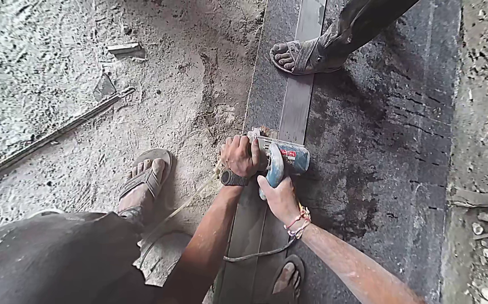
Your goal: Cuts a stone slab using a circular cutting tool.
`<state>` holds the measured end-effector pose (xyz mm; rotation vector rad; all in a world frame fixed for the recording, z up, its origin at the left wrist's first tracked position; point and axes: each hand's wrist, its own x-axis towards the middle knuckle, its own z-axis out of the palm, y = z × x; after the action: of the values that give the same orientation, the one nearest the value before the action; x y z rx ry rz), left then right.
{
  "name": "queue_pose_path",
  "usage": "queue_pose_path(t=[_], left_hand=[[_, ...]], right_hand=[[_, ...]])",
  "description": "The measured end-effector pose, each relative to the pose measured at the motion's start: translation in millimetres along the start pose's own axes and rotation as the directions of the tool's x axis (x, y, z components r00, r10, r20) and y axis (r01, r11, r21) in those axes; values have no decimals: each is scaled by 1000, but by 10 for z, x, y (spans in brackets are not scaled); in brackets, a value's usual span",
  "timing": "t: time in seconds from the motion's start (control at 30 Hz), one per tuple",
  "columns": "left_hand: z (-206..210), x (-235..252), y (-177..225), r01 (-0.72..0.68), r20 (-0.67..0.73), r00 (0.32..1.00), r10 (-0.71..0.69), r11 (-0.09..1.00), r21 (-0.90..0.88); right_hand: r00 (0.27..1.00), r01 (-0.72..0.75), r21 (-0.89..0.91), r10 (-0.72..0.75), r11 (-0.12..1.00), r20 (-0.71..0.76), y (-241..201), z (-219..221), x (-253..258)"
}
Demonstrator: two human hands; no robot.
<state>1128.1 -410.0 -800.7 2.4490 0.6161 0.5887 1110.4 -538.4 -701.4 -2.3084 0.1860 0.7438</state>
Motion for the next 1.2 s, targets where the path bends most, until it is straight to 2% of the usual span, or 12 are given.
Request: queue_pose_path(t=[0.1, 0.17, 0.23, 0.33, 0.47, 0.6, 0.87, 1.2], left_hand=[[-7, 26, 21, 11, 15, 1000, -11, 1000, 5], [2, 30, 32, 13, -1, 1000, -13, 1000, 7], [30, 39, 19, 16, -29, 999, -16, 1000, 8], [56, 41, 7, 9, -34, 999, -9, 1000, 3], [89, 61, -17, -36, -89, 995, 36, 999, 7], [123, 107, 27, -67, -103, 992, 66, 998, -8], [154, 194, 16, -71, -101, 992, 70, 997, -5], [176, 267, 13, -50, -89, 995, 47, 998, -32]], right_hand=[[989, -1, 228, 34, 974, -141, -5, 193, 60], [960, 33, 422, 88, 906, -264, -1, 388, 95], [919, 124, 477, 81, 870, -387, 0, 521, 131], [834, 218, 364, 21, 906, -552, -6, 599, 152], [736, 171, 177, -6, 969, -677, -106, 632, 144], [660, 131, 90, -18, 987, -751, -119, 660, 194], [587, 96, 71, 1, 993, -809, -202, 728, 272], [559, 99, 58, -8, 993, -829, -273, 729, 336]])
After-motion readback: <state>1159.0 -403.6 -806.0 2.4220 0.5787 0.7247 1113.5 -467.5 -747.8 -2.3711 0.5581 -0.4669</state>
